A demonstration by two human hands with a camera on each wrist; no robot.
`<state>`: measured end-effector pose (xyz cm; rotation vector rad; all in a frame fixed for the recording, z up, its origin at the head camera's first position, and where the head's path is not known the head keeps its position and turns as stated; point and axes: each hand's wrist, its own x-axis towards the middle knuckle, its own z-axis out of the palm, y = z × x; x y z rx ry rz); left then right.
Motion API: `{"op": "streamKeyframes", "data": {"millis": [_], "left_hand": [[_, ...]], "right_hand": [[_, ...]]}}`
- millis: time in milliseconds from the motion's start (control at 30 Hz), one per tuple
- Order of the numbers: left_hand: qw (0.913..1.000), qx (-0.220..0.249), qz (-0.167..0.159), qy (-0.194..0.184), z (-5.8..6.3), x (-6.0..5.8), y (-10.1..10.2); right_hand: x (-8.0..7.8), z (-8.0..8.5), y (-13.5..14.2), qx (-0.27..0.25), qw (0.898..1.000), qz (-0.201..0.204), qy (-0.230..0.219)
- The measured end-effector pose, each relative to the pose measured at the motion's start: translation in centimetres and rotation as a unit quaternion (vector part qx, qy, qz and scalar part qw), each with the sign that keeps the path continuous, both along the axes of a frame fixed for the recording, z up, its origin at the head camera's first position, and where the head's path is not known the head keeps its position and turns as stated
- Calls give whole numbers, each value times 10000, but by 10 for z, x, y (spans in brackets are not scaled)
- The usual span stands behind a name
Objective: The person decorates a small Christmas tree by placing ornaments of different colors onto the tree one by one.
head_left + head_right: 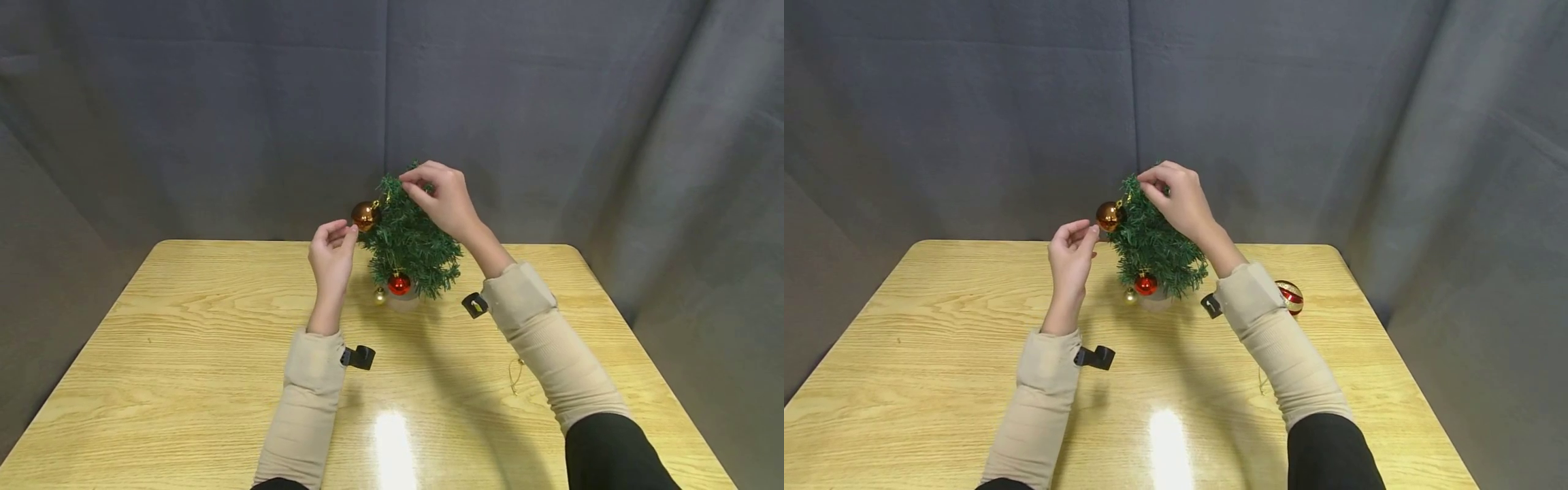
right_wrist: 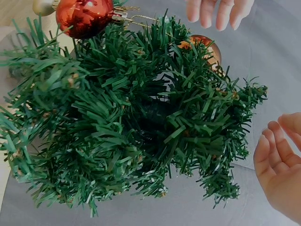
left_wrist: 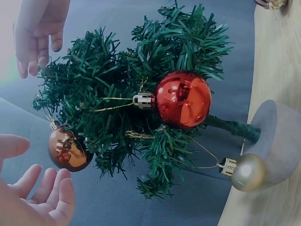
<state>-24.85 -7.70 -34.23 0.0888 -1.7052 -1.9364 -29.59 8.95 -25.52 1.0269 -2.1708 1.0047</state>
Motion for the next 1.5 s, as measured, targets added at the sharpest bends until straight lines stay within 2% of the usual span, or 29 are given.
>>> {"op": "streamKeyframes", "data": {"millis": [133, 433, 600, 833, 1267, 1500], "left_hand": [[9993, -260, 140, 233, 4, 7, 2], [9947, -762, 228, 653, -2, 14, 5], [9912, -989, 125, 865, -5, 17, 9], [9854, -1264, -9, 1143, -4, 24, 17], [9696, -1902, -188, 1528, -2, 30, 27], [9666, -2081, -276, 1471, -2, 32, 30]], "right_hand": [[1, -2, 3, -127, 9999, 11, -8], [6, -5, 15, -547, 9985, 75, 60], [12, -7, 23, -707, 9975, 59, 59], [39, 2, 30, -1009, 9948, 9, 139], [47, -15, 47, -1305, 9913, 131, 120], [51, -22, 57, -1351, 9908, 43, 1]]}}
